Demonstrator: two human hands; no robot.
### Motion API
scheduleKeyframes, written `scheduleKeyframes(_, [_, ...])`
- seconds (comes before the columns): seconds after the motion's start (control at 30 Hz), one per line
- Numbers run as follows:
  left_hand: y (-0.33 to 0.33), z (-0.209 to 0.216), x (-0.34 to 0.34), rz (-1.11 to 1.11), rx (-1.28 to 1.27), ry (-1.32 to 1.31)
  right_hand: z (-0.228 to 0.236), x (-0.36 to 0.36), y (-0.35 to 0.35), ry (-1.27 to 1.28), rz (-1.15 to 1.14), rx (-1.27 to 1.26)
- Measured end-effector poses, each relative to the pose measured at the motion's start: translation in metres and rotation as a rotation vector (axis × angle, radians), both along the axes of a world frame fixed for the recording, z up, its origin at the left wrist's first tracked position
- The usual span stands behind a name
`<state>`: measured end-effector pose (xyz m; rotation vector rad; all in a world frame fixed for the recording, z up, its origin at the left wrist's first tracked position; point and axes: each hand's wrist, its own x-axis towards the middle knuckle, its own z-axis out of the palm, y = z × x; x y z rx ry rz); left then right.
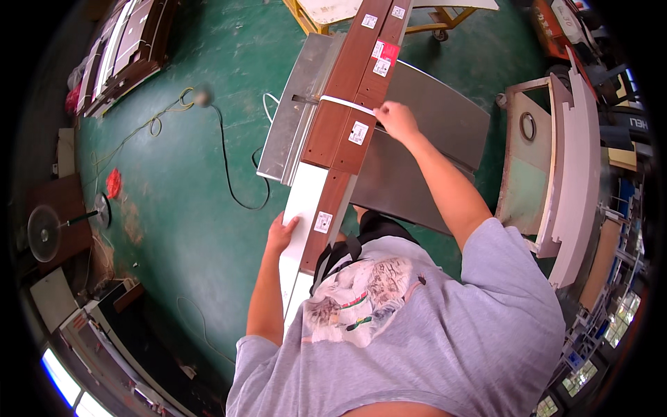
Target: The person picks up several small brown wood panels from a table and carries them to a different workstation. They then place the panels one by one onto a larger white board on the workstation surface, aligning them along the edge.
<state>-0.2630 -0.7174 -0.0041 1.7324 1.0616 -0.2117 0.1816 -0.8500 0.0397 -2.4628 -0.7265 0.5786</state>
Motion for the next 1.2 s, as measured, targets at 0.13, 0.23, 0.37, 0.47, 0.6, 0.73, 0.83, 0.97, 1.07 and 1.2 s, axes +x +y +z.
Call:
scheduleKeyframes(0.13, [0.003,-0.015,-0.013,0.018,-0.038,-0.067,-0.008,-0.088,-0.035,0.215,0.033,-0.238])
scheduleKeyframes(0.23, [0.005,-0.014,-0.014,0.048,-0.2,-0.061,0.005,-0.114,-0.007,-0.365,0.328,-0.167])
scheduleKeyframes(0.37, [0.002,0.003,-0.007,0.055,-0.213,-0.094,0.025,-0.067,0.079,-0.633,0.162,0.113])
scheduleKeyframes(0.47, [0.002,-0.003,-0.011,0.043,-0.2,-0.036,0.044,-0.031,0.125,-0.762,0.081,0.207])
scheduleKeyframes(0.6, [0.007,-0.043,-0.028,-0.051,0.041,-0.068,-0.048,-0.048,0.122,-0.587,0.255,0.024])
scheduleKeyframes(0.73, [0.002,-0.036,-0.022,-0.017,-0.085,0.024,-0.057,-0.042,0.116,-0.643,0.273,-0.037])
scheduleKeyframes(0.83, [-0.002,-0.035,-0.029,-0.016,-0.053,-0.024,-0.014,-0.06,0.111,-0.587,0.201,0.216])
scheduleKeyframes(0.97, [-0.009,-0.016,-0.044,0.026,0.004,-0.086,0.005,-0.129,0.016,-0.41,0.179,0.419])
scheduleKeyframes(1.07, [-0.015,-0.022,-0.075,0.022,-0.097,0.01,0.019,-0.219,-0.049,-0.224,0.832,0.209])
scheduleKeyframes(1.2, [-0.01,-0.017,-0.071,0.03,-0.137,0.043,-0.006,-0.251,-0.051,-0.142,0.868,0.004])
